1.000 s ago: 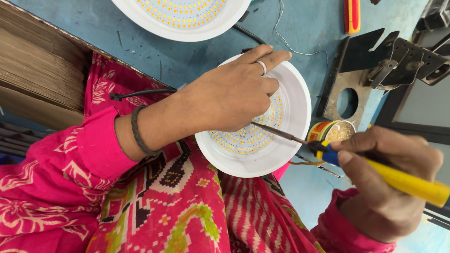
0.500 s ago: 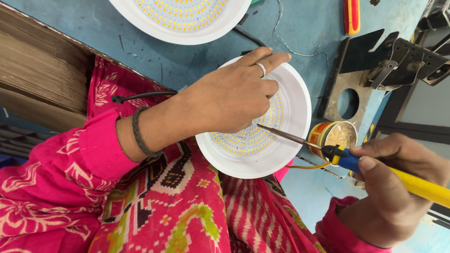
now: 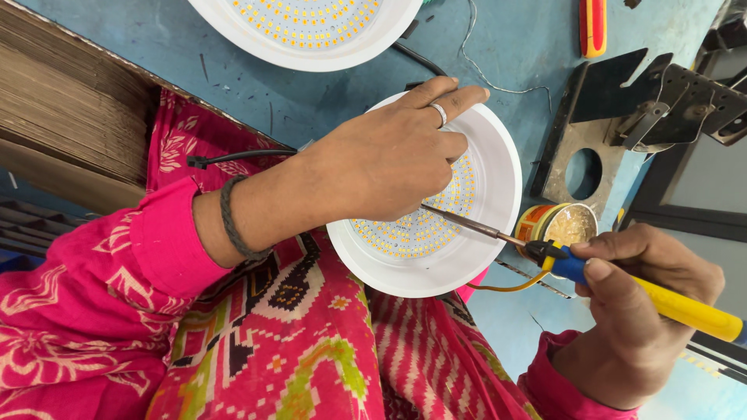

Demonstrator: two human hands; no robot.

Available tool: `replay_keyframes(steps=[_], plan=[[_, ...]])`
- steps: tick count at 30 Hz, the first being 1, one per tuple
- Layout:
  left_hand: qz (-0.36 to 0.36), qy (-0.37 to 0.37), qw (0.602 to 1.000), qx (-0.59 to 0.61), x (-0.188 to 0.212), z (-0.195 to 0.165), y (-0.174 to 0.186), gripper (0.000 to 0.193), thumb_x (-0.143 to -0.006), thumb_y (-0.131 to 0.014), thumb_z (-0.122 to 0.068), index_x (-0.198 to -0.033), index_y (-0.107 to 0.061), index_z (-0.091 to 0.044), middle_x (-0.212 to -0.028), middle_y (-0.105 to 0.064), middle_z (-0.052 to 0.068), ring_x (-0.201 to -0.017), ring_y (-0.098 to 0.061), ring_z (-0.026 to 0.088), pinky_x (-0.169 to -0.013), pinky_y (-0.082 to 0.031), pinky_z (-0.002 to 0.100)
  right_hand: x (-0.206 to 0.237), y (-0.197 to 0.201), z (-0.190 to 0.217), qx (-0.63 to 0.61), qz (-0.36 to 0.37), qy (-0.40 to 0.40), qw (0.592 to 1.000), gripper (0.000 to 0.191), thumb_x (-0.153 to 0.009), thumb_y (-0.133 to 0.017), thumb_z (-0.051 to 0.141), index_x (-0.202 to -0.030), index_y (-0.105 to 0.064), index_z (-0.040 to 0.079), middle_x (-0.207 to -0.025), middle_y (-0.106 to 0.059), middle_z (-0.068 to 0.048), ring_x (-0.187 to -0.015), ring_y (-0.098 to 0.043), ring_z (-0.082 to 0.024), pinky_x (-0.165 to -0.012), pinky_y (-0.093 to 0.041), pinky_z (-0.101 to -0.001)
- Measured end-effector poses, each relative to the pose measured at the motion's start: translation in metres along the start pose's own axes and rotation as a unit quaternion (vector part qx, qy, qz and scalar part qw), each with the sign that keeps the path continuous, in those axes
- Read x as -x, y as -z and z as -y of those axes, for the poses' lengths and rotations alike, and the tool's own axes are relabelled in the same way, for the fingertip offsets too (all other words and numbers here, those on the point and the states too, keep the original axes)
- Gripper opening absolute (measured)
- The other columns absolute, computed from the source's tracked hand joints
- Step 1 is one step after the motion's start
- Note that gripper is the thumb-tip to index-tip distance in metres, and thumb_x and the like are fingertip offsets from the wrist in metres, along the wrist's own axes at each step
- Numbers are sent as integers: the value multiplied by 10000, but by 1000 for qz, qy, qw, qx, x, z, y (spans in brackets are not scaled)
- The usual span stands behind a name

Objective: The person solders wires to the center of a circular LED module using a soldering iron and solder paste. They repeatedly apply heat and paste to secure the connection while holding the module steady.

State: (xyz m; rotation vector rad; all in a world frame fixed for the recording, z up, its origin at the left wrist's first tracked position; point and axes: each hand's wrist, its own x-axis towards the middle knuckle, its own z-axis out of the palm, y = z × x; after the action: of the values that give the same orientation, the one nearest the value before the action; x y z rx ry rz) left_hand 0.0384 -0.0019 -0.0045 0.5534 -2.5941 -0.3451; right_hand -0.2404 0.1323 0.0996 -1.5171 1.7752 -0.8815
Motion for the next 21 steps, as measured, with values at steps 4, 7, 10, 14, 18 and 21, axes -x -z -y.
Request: replay_keyframes(steps=[4, 7, 10, 14, 18, 21], plan=[[-10, 1, 1000, -6, 0, -1, 1, 131, -695, -700, -85, -743, -792, -5, -1119, -731, 129, -1434, -395, 400, -1185, -305, 490, -3, -2, 3, -5, 9, 5, 1000, 168, -913, -673, 55, -931, -690, -111, -686, -645, -112, -516, -564, -63, -481, -374, -154], [-10, 0, 1000, -4, 0, -1, 1, 131, -689, -699, -86, -735, -792, -6, -1114, -732, 130, -1428, -397, 404, -1180, -305, 491, -5, -6, 10, 2, 15, 7, 1000, 160, -898, -666, 49, -950, -689, -101, -686, -647, -115, -509, -562, -65, -474, -380, -160], [-7, -1, 1000, -11, 0, -1, 0, 138, -690, -699, -89, -746, -793, -5, -1098, -732, 127, -1430, -395, 403, -1186, -302, 495, -8, -9, 18, 6, 24, 14, 1000, 163, -879, -648, 41, -963, -686, -94, -716, -657, -112, -529, -571, -64, -520, -398, -178], [-13, -2, 1000, -9, 1, 0, 0, 149, -684, -702, -94, -757, -794, -3, -1104, -731, 129, -1432, -394, 403, -1184, -304, 497, -11, -10, 27, 43, 27, 7, 999, 160, -859, -633, 27, -933, -691, -102, -671, -638, -107, -504, -554, -68, -524, -396, -187], [-13, -3, 1000, -2, 0, 0, 1, 149, -665, -704, -92, -745, -794, -4, -1109, -730, 128, -1431, -392, 404, -1183, -301, 498, -13, -11, 31, 40, 23, -5, 999, 155, -868, -627, 23, -893, -693, -115, -624, -613, -100, -477, -523, -67, -493, -368, -178], [2, -7, 1000, -1, -1, 1, 1, 134, -686, -708, -92, -741, -796, -7, -1089, -730, 124, -1432, -388, 405, -1189, -291, 511, -15, -13, 33, 41, 22, -13, 999, 157, -866, -624, 28, -914, -687, -108, -616, -605, -95, -476, -517, -68, -516, -366, -196]])
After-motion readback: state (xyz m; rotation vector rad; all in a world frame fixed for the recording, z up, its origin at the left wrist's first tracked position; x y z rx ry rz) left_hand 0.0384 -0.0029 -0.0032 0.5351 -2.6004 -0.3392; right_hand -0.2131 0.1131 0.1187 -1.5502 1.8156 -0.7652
